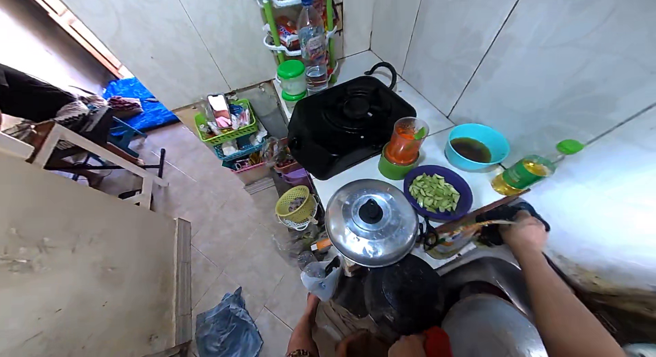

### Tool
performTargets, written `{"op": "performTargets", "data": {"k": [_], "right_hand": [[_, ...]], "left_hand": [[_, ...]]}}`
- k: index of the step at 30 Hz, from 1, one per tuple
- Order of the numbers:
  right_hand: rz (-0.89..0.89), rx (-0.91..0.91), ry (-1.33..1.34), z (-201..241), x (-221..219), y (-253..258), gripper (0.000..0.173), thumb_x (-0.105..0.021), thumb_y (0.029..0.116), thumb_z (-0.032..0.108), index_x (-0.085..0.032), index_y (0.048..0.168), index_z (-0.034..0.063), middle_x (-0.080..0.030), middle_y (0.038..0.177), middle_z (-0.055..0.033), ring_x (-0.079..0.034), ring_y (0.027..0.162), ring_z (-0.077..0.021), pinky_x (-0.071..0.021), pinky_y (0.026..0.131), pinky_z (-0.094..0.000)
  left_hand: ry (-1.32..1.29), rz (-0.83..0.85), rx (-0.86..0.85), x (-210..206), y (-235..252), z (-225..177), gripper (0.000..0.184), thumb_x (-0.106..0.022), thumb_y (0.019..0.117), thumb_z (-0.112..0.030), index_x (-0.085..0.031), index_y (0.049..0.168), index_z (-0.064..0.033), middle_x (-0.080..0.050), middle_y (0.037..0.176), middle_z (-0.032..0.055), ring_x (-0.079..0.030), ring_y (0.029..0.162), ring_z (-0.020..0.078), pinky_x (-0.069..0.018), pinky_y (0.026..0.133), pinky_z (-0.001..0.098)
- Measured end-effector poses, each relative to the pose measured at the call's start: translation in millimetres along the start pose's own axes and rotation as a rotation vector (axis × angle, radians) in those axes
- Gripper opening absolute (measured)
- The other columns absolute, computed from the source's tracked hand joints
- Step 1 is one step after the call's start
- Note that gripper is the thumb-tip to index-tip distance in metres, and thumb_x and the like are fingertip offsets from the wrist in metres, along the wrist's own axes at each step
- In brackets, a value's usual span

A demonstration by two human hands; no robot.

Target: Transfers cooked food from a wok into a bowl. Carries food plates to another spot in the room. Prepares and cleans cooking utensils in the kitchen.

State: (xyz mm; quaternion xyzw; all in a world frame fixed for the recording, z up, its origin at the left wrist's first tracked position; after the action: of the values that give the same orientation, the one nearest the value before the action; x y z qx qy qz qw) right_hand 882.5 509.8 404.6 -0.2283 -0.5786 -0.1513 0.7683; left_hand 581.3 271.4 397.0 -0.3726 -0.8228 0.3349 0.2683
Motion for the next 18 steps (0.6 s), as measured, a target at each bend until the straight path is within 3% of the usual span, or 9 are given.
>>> {"op": "performTargets", "data": {"k": [4,6,7,9,11,13,15,16,18], "right_hand": [[-0.121,-0.075,0.488,-35,25,-12,0.047,-0.065,0.1013,0.025,-0.059,0.129,-0.012,-0.059,0.129,-0.0362,-0.057,0.124,-0.0481,-0.0419,0.106,-0.0626],[-0.19,-0.131,0.854,-59,44,-32,0.045,-0.065,0.1009,0.025,-0.056,0.134,-0.0056,-0.063,0.125,-0.0251,-0.065,0.107,-0.0311,-0.054,0.094,-0.0481],[-0.194,-0.158,1.061,-73,49,-49,0.041,-0.06,0.1025,0.022,-0.053,0.137,0.0001,-0.063,0.122,-0.0169,-0.066,0.099,-0.0215,-0.0577,0.085,-0.0397],[-0.129,-0.177,1.51,-106,49,-89,0.034,-0.038,0.109,0.025,-0.048,0.138,0.0111,-0.061,0.117,-0.0054,-0.064,0.098,-0.0158,-0.0585,0.082,-0.0368],[-0.098,-0.264,1.858,-119,50,-138,0.05,-0.017,0.1096,0.046,-0.049,0.133,0.0159,-0.065,0.112,-0.0094,-0.066,0.097,-0.0247,-0.0581,0.08,-0.0464],[-0.016,-0.261,2.007,-131,41,-192,0.065,-0.017,0.1051,0.063,-0.051,0.136,0.0167,-0.067,0.116,-0.0149,-0.069,0.1,-0.0338,-0.0595,0.081,-0.0542],[0.017,-0.188,1.913,-143,18,-238,0.052,-0.025,0.1073,0.052,-0.051,0.133,0.0161,-0.07,0.11,-0.009,-0.071,0.093,-0.0241,-0.0623,0.076,-0.0407],[0.021,-0.214,1.799,-149,4,-258,0.04,-0.035,0.1046,0.036,-0.05,0.134,0.0145,-0.07,0.108,-0.0067,-0.071,0.087,-0.0182,-0.0609,0.071,-0.0333],[0.032,-0.356,1.586,-149,-22,-287,0.042,-0.054,0.0945,0.012,-0.05,0.136,0.0108,-0.066,0.104,-0.0055,-0.064,0.076,-0.0126,-0.056,0.063,-0.0294]], "left_hand": [[-0.006,-0.058,-0.018,-8,4,-10,0.048,-0.072,0.0909,-0.04,-0.068,0.122,-0.0038,-0.071,0.113,0.0208,-0.069,0.107,0.0372,-0.0528,0.091,0.0616],[0.008,-0.077,-0.036,-8,3,-15,0.046,-0.073,0.0906,-0.04,-0.069,0.119,-0.0032,-0.072,0.109,0.0197,-0.07,0.104,0.0346,-0.0538,0.09,0.0592],[0.016,-0.086,-0.048,-10,2,-15,0.046,-0.073,0.0906,-0.039,-0.069,0.118,-0.0027,-0.072,0.107,0.0189,-0.07,0.102,0.0334,-0.0544,0.09,0.0578],[0.01,-0.103,-0.084,-15,-2,-16,0.04,-0.073,0.0906,-0.034,-0.069,0.115,-0.0024,-0.073,0.102,0.0165,-0.071,0.097,0.0296,-0.0558,0.089,0.0547],[0.004,-0.132,-0.134,-15,-3,-21,0.036,-0.073,0.0905,-0.03,-0.07,0.113,-0.0015,-0.074,0.099,0.0149,-0.072,0.094,0.0265,-0.0572,0.088,0.0519],[0.017,-0.157,-0.183,-13,-5,-23,0.033,-0.073,0.0899,-0.027,-0.071,0.109,-0.0005,-0.074,0.097,0.0135,-0.073,0.092,0.0239,-0.0579,0.088,0.0491],[0.044,-0.179,-0.216,-10,-5,-27,0.03,-0.074,0.0892,-0.026,-0.071,0.105,-0.0007,-0.074,0.093,0.0112,-0.073,0.088,0.0208,-0.0589,0.085,0.0458],[0.057,-0.187,-0.227,-9,-5,-27,0.029,-0.074,0.0886,-0.026,-0.071,0.103,-0.0008,-0.074,0.091,0.0104,-0.073,0.086,0.0194,-0.0589,0.083,0.0444],[0.072,-0.207,-0.272,-7,-5,-27,0.027,-0.074,0.0866,-0.024,-0.071,0.1,-0.0007,-0.073,0.087,0.0082,-0.072,0.082,0.0158,-0.0585,0.081,0.0406]]}}
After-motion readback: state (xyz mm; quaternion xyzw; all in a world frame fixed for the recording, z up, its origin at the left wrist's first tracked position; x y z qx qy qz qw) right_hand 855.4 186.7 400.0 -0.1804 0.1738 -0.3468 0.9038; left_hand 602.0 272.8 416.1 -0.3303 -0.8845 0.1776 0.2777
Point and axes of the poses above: each hand's wrist, its own y-axis towards the middle knuckle, its own x-axis out of the back of the hand, z = x × y, the point moved 1 cm from there along y, towards the middle knuckle
